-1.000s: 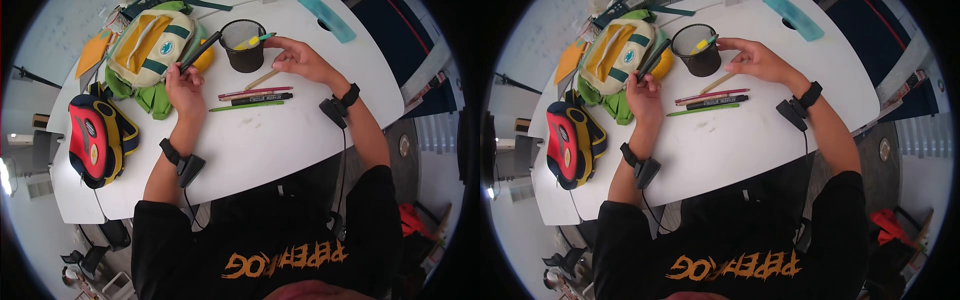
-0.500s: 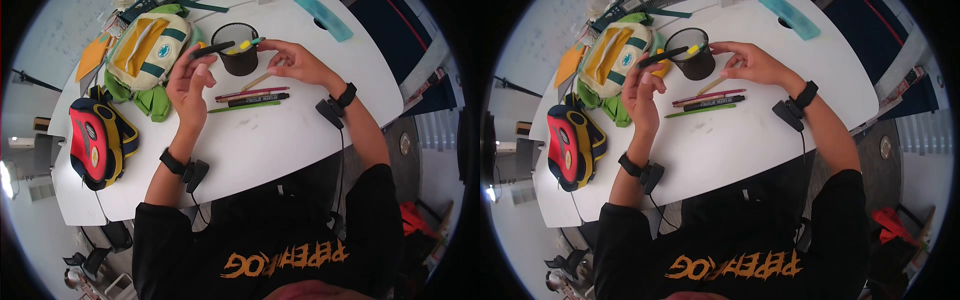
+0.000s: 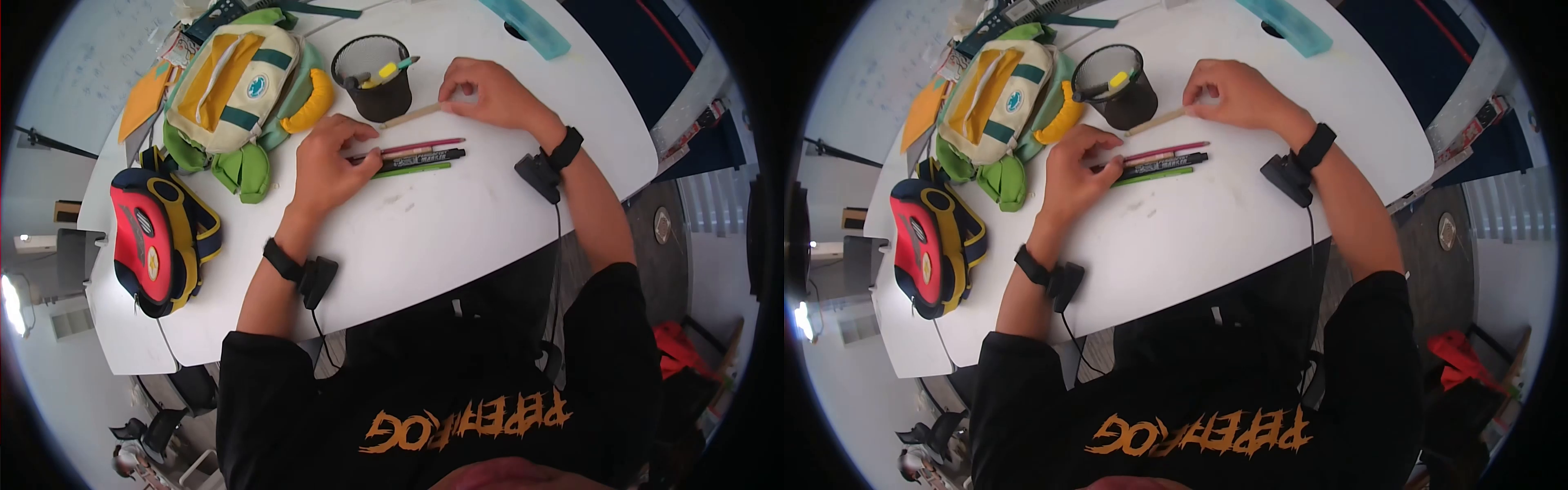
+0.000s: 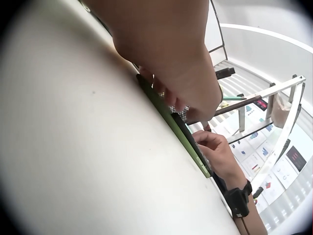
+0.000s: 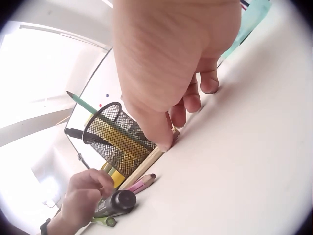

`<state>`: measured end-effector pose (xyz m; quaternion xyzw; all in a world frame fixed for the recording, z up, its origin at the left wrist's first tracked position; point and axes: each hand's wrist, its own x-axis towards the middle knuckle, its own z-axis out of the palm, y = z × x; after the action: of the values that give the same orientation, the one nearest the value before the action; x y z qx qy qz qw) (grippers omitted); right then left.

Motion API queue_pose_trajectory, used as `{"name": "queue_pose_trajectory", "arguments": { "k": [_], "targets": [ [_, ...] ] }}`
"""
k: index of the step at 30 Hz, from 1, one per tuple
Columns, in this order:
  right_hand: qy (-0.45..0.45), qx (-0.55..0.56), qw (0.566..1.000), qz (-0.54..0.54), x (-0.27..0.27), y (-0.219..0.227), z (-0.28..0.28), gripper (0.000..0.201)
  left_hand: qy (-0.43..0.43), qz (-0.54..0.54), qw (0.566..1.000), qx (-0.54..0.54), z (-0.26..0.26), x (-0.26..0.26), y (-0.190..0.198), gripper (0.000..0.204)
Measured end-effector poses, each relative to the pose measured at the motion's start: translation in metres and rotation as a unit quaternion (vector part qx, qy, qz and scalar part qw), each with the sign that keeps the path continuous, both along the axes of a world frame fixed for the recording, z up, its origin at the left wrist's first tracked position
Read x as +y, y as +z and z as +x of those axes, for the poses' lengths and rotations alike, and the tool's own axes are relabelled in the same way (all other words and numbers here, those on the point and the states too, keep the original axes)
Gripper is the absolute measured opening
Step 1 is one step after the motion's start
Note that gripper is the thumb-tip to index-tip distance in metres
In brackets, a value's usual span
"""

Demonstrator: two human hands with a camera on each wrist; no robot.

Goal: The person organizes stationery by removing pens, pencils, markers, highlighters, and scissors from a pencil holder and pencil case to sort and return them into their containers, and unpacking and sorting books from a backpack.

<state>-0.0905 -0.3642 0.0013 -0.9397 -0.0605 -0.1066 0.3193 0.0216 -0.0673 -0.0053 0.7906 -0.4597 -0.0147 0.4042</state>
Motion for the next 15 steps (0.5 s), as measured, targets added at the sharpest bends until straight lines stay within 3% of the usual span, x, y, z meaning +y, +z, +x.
{"name": "queue_pose_trajectory", "arguments": {
  "k": [3,5,6,8,9,12,15],
  "targets": [
    [0.004,-0.008,0.997,0.077,-0.002,0.004,0.000,0.012,0.003,0.014,0.999,0.034,-0.001,0.001,0.000,0.018],
    [0.031,-0.027,0.974,0.223,-0.007,0.007,0.002,0.013,-0.011,0.003,0.999,0.039,0.003,0.000,-0.003,0.016],
    [0.032,-0.027,0.974,0.222,-0.011,0.011,0.002,0.013,-0.023,-0.006,0.999,0.046,0.004,0.000,-0.004,0.014],
    [0.025,-0.034,0.926,0.376,-0.019,0.015,-0.002,0.018,-0.022,-0.004,0.998,0.050,0.006,0.000,-0.006,0.013],
    [0.027,-0.029,0.925,0.379,-0.020,0.013,-0.003,0.018,-0.024,-0.002,0.998,0.054,0.004,0.001,-0.007,0.012],
    [0.066,-0.131,0.846,0.513,-0.035,0.012,-0.002,0.023,-0.046,-0.007,0.998,0.050,0.006,0.002,-0.005,0.015],
    [0.035,-0.182,0.824,0.536,-0.035,0.011,-0.002,0.025,-0.049,-0.004,0.999,0.008,0.005,0.002,-0.005,0.017]
  ]
}}
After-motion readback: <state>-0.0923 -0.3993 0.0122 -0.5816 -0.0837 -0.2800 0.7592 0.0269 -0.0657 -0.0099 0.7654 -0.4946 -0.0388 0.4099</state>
